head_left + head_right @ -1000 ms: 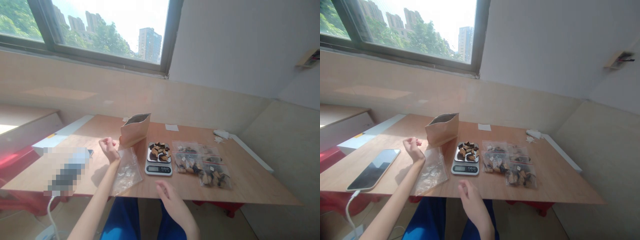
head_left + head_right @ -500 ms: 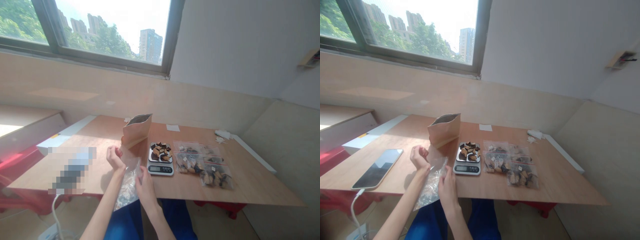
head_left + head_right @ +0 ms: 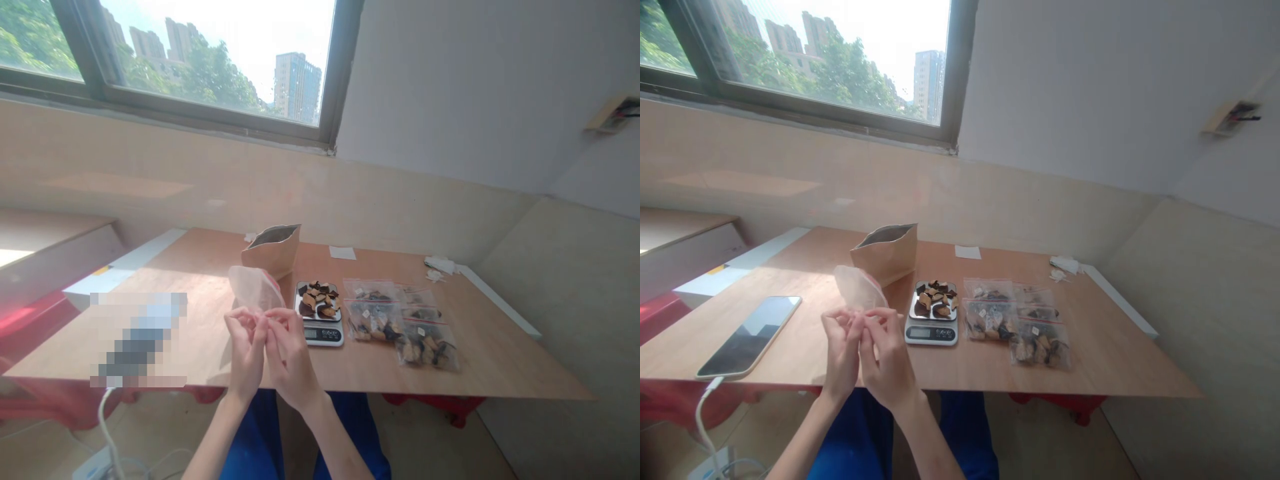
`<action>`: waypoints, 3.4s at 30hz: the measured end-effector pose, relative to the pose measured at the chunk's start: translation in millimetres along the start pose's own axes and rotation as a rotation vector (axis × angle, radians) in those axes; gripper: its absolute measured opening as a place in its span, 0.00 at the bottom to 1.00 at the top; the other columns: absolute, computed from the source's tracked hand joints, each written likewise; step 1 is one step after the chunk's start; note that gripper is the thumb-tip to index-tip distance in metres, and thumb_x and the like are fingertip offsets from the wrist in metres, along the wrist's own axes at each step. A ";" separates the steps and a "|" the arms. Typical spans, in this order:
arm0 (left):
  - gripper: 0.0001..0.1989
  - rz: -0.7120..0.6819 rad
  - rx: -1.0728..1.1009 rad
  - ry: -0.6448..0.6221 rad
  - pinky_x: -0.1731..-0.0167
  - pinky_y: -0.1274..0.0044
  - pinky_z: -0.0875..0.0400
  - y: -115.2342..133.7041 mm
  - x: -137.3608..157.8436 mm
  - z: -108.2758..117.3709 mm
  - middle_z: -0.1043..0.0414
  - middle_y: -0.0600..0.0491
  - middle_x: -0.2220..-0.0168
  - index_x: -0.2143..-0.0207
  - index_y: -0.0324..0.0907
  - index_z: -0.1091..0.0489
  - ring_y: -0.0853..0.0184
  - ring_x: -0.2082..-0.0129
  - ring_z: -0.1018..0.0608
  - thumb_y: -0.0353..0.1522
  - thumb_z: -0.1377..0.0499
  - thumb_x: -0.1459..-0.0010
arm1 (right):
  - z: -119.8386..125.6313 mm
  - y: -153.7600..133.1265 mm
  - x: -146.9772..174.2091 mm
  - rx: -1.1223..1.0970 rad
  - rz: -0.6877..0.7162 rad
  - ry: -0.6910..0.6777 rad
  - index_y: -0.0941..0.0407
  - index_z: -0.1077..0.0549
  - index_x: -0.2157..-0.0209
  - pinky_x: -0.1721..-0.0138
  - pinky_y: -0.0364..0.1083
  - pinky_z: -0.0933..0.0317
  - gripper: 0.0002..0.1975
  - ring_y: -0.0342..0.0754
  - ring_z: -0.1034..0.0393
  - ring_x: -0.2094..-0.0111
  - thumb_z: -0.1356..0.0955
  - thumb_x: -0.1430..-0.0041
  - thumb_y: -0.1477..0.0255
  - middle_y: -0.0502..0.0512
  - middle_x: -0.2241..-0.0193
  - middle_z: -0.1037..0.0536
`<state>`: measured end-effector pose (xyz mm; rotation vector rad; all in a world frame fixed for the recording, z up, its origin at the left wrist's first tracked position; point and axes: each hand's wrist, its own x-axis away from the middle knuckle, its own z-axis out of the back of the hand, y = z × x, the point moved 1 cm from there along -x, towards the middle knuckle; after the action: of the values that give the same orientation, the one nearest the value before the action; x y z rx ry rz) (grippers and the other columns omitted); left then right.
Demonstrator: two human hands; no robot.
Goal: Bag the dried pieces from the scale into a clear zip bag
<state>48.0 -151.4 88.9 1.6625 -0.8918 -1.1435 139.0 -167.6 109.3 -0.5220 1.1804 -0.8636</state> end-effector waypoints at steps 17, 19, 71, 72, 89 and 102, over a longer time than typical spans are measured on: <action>0.15 0.398 0.302 -0.054 0.70 0.78 0.34 -7.6 -0.8 -8.8 0.33 0.56 0.73 0.71 0.39 0.36 0.70 0.72 0.30 0.42 0.45 0.53 | -14.0 15.8 -4.9 -0.374 -0.062 0.079 0.54 0.32 0.62 0.67 0.41 0.34 0.10 0.43 0.34 0.62 0.39 0.45 0.78 0.55 0.60 0.37; 0.13 0.333 0.285 -0.039 0.70 0.78 0.33 -3.4 4.2 -6.3 0.32 0.55 0.72 0.71 0.39 0.35 0.68 0.71 0.29 0.40 0.44 0.53 | -18.9 9.1 -3.7 -0.368 -0.058 0.082 0.54 0.33 0.61 0.67 0.42 0.35 0.10 0.42 0.35 0.65 0.38 0.46 0.77 0.54 0.61 0.37; 0.16 0.130 -0.480 -0.181 0.79 0.80 0.50 -8.5 -27.8 -12.5 0.48 0.59 0.84 0.82 0.43 0.48 0.71 0.80 0.40 0.40 0.54 0.45 | 78.5 150.0 8.5 0.381 -0.359 0.361 0.59 0.28 0.63 0.54 0.53 0.40 0.13 0.54 0.32 0.58 0.36 0.52 0.71 0.62 0.61 0.25; 0.16 0.128 -0.479 -0.182 0.79 0.80 0.50 -8.9 -28.0 -12.6 0.48 0.59 0.84 0.82 0.43 0.48 0.71 0.80 0.40 0.40 0.54 0.45 | 80.9 150.2 8.5 0.363 -0.360 0.367 0.59 0.28 0.65 0.56 0.53 0.39 0.12 0.54 0.32 0.60 0.36 0.52 0.71 0.61 0.62 0.25; 0.17 0.109 -0.466 -0.219 0.78 0.80 0.48 -15.3 -28.2 -9.4 0.46 0.59 0.84 0.83 0.43 0.49 0.71 0.81 0.39 0.41 0.54 0.45 | 106.9 164.9 10.9 -0.056 -0.558 0.440 0.60 0.25 0.68 0.57 0.55 0.35 0.19 0.55 0.27 0.64 0.29 0.62 0.62 0.63 0.66 0.21; 0.16 0.112 -0.469 -0.255 0.78 0.80 0.48 -20.6 -26.3 -15.9 0.46 0.60 0.84 0.82 0.43 0.48 0.71 0.80 0.39 0.40 0.54 0.46 | 89.2 93.8 -18.7 -0.228 -0.511 0.444 0.60 0.27 0.63 0.55 0.50 0.36 0.18 0.51 0.28 0.60 0.30 0.56 0.65 0.61 0.63 0.23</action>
<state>56.3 -116.5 79.9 1.0917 -0.7841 -1.3822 249.3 -104.6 78.3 -0.8704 1.5945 -1.3361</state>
